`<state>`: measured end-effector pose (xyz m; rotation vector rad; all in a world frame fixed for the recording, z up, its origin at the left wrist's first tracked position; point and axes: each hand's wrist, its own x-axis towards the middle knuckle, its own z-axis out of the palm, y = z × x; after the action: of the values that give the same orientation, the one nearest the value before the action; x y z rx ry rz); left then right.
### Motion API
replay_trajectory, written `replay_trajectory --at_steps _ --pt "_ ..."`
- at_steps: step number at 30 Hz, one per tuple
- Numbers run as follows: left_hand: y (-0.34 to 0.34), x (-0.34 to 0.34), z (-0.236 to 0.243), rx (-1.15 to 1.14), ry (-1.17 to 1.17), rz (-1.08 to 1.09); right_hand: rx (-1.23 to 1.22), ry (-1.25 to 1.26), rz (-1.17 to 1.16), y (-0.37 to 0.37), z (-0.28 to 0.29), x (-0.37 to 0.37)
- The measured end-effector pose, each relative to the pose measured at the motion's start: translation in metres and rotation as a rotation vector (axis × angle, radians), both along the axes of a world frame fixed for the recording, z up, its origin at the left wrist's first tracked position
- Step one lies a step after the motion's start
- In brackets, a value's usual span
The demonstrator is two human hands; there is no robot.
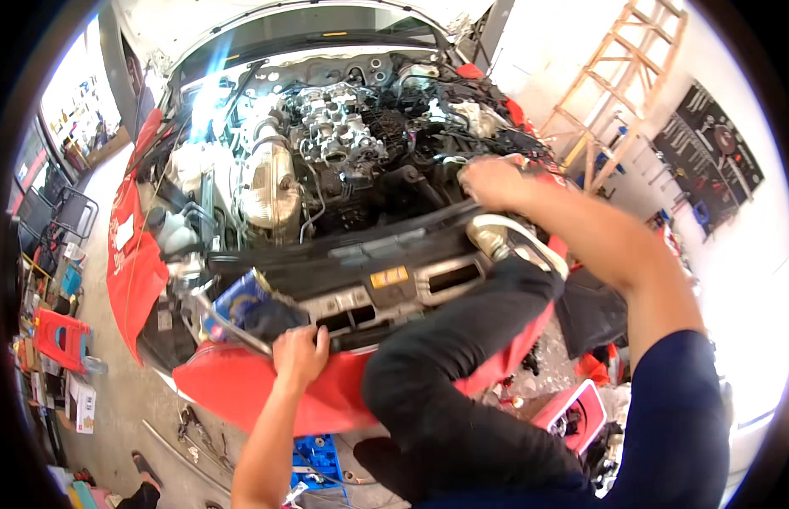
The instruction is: The person removes bolts from an engine using a power driver, holds a black component, and turns small metal fasteners in their hands.
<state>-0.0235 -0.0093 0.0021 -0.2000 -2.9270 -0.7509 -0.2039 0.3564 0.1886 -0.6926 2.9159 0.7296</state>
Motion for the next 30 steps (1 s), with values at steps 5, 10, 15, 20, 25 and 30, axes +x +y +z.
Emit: replay_trajectory --at_steps 5,10,15,20,25,30 --pt "-0.019 0.009 0.014 0.030 -0.054 0.055 0.039 0.148 0.143 -0.125 0.060 -0.252" --pt "-0.021 0.030 -0.001 -0.009 -0.135 -0.024 -0.027 -0.252 0.419 -0.197 -0.039 -0.334" --pt "-0.013 -0.014 -0.013 0.040 -0.144 0.020 -0.297 -0.209 0.549 -0.203 -0.090 -0.403" --pt "-0.020 -0.009 -0.007 0.017 -0.193 0.060 -0.446 -0.275 0.729 -0.231 -0.124 -0.384" --pt "-0.020 -0.010 0.004 -0.004 -0.346 0.057 -0.672 -0.210 0.846 -0.225 -0.155 -0.382" --pt "-0.023 -0.021 0.004 0.010 -0.413 0.072 -0.859 -0.204 0.855 -0.229 -0.159 -0.386"
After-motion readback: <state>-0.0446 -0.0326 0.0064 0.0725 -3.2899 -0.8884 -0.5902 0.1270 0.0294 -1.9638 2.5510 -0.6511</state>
